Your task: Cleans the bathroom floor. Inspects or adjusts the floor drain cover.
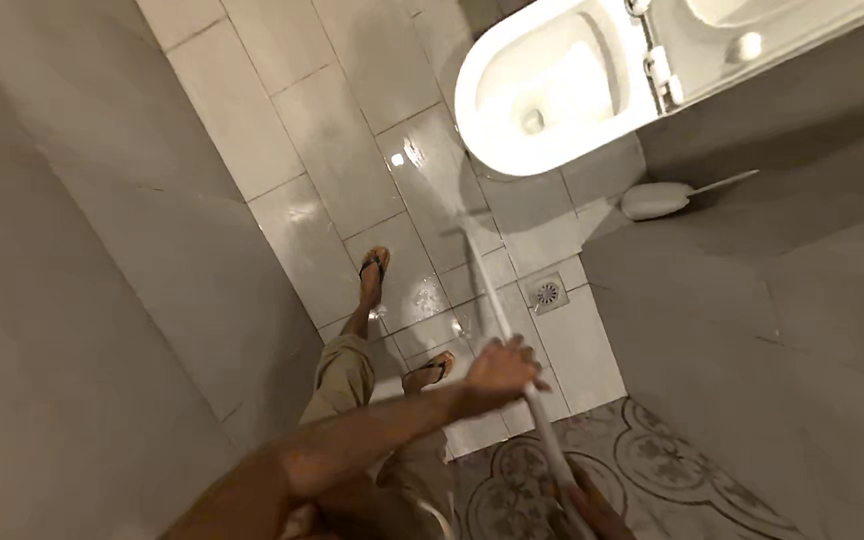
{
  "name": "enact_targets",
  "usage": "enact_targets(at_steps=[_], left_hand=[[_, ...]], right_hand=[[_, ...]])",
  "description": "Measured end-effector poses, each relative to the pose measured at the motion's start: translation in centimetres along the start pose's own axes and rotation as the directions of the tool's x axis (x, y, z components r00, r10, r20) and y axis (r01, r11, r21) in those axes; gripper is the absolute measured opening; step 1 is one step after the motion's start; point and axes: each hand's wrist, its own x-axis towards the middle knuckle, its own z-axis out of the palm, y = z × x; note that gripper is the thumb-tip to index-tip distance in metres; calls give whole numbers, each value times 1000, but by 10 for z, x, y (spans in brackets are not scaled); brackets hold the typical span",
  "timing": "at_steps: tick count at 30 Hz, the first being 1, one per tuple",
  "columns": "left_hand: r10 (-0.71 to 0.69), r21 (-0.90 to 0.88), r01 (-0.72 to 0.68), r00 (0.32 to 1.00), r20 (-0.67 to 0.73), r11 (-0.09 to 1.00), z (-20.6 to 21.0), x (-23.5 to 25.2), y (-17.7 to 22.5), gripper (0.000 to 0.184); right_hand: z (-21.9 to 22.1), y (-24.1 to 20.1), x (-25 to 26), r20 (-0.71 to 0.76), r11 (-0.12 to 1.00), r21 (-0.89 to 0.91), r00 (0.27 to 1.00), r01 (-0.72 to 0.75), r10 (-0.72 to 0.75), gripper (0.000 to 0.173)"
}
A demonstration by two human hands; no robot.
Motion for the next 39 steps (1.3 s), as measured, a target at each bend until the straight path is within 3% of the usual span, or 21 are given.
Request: enact_targets(at_steps=[2, 4, 5, 8, 10, 12, 17, 22, 27, 32, 36, 39], left_hand=[[-106, 70, 114, 988, -115, 991, -56, -10, -83, 42], [-143, 112, 195, 921, -363, 974, -98, -17, -187, 39], [-178, 131, 255, 886, -427, 958, -121, -18, -241, 46], [-361, 174, 446, 855, -372, 878, -216, -13, -360, 66], [-454, 186, 526, 830, -324, 830, -260, -15, -407, 70], [-480, 243, 544, 833, -277, 803, -286, -14, -420, 68], [-261, 285, 289, 956, -133, 914, -258, -7, -367, 59], [-179, 212, 176, 984, -5, 961, -164, 1, -261, 60], [-111, 202, 91, 990, 90, 975, -50, 16, -157, 60], [-88, 68, 77, 979, 183, 995, 46, 19, -65, 63], [-25, -74, 40, 979, 201, 996, 90, 11, -1, 65], [74, -1, -77, 953, 293, 997, 79, 10, 28, 57]], right_hand=[[54, 4, 86, 116, 999, -24, 992, 45, -42, 41], [123, 7, 191, 267, 997, 53, 962, 48, -61, 43], [161, 5, 244, 333, 993, 107, 940, 46, -80, 42], [270, 4, 359, 406, 965, 262, 909, -13, -98, 33], [322, 0, 387, 424, 967, 253, 900, -11, -101, 28], [343, -9, 383, 403, 949, 307, 913, -70, -63, 22], [300, -12, 302, 330, 804, 571, 943, -167, -39, 12], [200, 4, 195, 280, 737, 638, 959, -223, 48, 23], [95, 30, 107, 258, 672, 707, 965, -219, 43, 25], [16, 47, 26, 190, 643, 739, 978, -203, 91, 29], [-12, 39, -27, 100, 726, 668, 986, -167, 134, 26], [-8, 21, -47, -22, 851, 508, 986, -131, 165, 28]])
